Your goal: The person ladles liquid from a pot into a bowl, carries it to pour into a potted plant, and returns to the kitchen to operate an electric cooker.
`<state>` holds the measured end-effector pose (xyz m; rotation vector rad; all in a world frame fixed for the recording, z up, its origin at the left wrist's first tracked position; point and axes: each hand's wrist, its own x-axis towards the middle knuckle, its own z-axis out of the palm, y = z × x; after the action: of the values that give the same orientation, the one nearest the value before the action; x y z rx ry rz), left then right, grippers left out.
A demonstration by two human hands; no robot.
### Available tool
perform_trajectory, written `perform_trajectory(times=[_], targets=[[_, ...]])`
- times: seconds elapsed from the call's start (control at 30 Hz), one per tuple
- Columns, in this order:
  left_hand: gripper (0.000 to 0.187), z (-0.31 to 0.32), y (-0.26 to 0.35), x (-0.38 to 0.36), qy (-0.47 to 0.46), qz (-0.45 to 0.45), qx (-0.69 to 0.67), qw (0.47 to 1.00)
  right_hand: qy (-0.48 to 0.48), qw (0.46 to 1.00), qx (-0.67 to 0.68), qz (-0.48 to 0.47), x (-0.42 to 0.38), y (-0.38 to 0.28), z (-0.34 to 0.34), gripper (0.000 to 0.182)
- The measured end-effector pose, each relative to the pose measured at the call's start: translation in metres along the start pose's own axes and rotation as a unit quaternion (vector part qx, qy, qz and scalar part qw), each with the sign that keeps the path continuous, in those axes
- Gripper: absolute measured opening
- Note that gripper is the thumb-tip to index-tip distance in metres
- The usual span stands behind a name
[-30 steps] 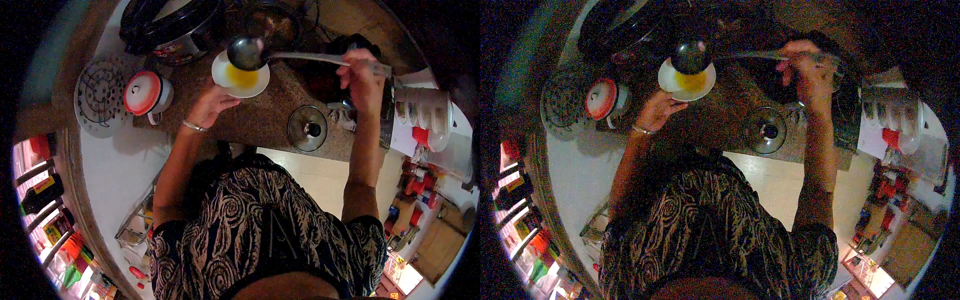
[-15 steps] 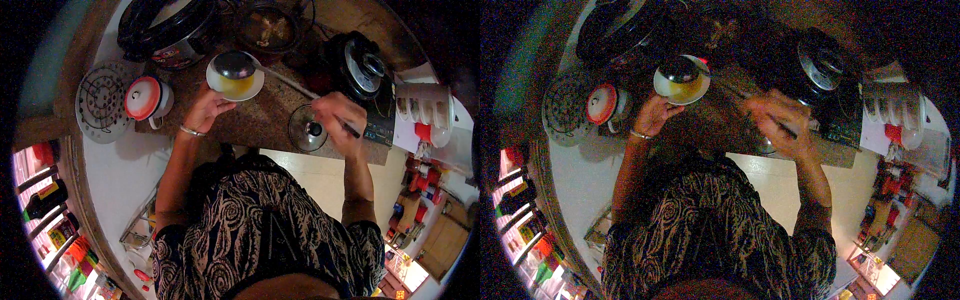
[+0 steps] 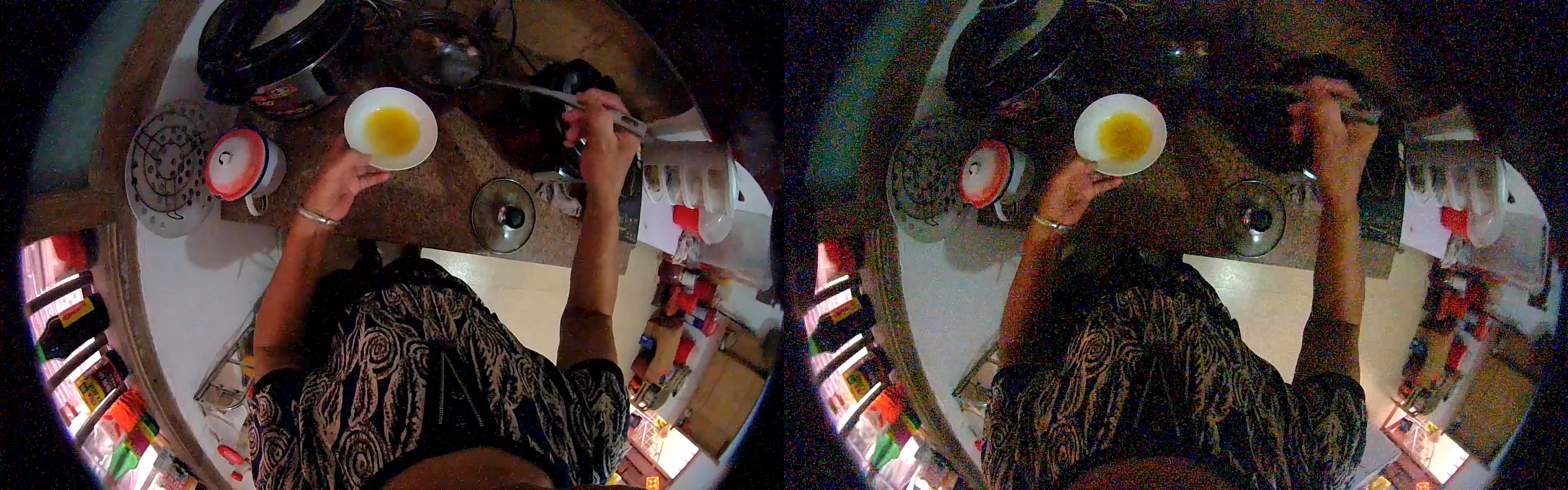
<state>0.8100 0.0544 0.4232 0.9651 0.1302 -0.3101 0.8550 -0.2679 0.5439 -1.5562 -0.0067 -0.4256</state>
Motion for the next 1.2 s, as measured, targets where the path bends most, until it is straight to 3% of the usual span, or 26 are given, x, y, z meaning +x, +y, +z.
perform_trajectory(times=[0.07,0.2,0.37,0.67,1.2], targets=[[0.050,-0.002,-0.002,0.000,-0.004,0.002,0.003,1.000,-0.001,0.997,-0.057,-0.051,0.005,-0.003,0.003,0.019],[0.052,-0.014,-0.012,0.004,-0.017,0.002,0.008,1.000,0.003,0.998,-0.052,-0.031,0.017,0.004,0.011,0.018],[0.053,-0.019,-0.019,0.007,-0.017,-0.006,0.013,1.000,-0.048,0.985,-0.151,-0.073,0.039,0.024,0.006,0.018],[0.053,-0.025,-0.030,0.012,-0.019,-0.003,0.031,0.999,-0.085,0.987,-0.078,-0.108,0.044,0.049,0.007,0.018],[0.052,-0.035,-0.037,0.021,-0.028,0.002,0.020,0.999,-0.099,0.983,-0.105,-0.110,0.039,0.061,0.014,0.018]])
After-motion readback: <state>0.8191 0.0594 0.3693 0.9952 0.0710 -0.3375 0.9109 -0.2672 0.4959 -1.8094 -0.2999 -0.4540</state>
